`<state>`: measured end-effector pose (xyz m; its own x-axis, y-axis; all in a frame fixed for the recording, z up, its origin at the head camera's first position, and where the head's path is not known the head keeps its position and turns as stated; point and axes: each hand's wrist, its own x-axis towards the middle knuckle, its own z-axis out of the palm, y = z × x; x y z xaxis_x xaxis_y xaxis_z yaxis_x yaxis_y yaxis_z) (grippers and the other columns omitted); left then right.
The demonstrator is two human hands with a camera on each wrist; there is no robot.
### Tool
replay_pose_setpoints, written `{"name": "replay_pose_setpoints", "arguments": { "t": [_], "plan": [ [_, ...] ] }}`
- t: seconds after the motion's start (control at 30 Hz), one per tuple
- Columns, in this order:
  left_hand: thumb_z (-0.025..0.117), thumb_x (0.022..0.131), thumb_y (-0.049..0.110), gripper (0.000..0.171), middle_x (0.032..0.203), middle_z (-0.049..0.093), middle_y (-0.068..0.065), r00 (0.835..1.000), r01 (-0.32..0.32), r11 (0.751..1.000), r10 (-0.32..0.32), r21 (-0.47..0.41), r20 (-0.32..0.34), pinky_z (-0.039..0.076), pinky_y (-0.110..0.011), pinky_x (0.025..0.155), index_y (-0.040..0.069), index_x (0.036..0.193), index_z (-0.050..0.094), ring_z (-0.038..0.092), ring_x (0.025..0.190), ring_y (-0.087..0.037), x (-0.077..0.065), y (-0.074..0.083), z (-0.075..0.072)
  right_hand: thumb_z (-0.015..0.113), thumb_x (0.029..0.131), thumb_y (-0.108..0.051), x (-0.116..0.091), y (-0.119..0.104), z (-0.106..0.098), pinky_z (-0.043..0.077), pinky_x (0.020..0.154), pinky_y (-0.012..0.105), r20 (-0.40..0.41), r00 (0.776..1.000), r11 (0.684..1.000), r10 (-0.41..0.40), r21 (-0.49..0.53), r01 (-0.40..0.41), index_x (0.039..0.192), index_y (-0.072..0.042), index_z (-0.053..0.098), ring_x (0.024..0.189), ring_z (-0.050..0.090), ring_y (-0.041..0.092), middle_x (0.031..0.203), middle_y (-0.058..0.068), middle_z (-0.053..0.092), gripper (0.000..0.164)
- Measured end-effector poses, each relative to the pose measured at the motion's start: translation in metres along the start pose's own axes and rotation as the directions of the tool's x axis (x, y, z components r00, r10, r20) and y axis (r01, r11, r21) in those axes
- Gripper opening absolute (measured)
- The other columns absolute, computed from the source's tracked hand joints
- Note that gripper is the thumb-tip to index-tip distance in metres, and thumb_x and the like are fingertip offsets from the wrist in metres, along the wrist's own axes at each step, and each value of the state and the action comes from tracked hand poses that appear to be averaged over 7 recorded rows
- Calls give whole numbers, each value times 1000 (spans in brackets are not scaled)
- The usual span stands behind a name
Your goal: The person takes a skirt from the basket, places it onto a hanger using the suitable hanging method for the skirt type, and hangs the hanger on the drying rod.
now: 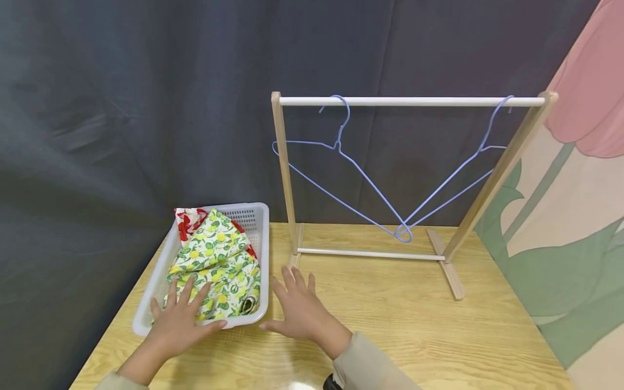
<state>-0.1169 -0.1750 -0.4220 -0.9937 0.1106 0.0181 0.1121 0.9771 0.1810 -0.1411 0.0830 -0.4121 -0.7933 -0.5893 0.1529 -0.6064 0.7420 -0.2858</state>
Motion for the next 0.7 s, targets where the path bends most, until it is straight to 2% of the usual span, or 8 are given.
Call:
{"name": "replay_pose_setpoints", "arguments": {
  "t": [0.37, 0.57, 0.7],
  "plan": [
    [42, 65, 75, 94, 135, 17, -27, 998, 57, 998, -57, -7, 35, -2, -73, 78, 9, 132, 36, 1, 119, -52, 0, -12, 0, 56, 70, -59, 18, -8, 3, 16, 89, 62, 23, 1000, 999, -17, -33, 17, 133, -8, 32, 122, 20, 39, 137, 19, 18, 84],
    [40, 65, 75, 94, 134, 19, -29, 998, 65, 998, -65, 8, 26, -2, -72, 79, 8, 130, 38, 3, 119, -51, -1, -19, 1, 56, 72, -57, 25, -11, 3, 17, 92, 58, 35, 999, 999, -30, -20, 30, 132, -7, 33, 122, 21, 37, 136, 19, 21, 81],
    [43, 67, 72, 92, 133, 17, -31, 996, 79, 997, -78, -14, 41, -3, -72, 78, 6, 131, 36, 2, 119, -52, -2, -24, 1, 56, 74, -54, 29, -11, 5, 17, 93, 57, 52, 998, 999, -43, -7, 43, 132, -7, 33, 122, 23, 36, 135, 20, 24, 79]
  ]
}}
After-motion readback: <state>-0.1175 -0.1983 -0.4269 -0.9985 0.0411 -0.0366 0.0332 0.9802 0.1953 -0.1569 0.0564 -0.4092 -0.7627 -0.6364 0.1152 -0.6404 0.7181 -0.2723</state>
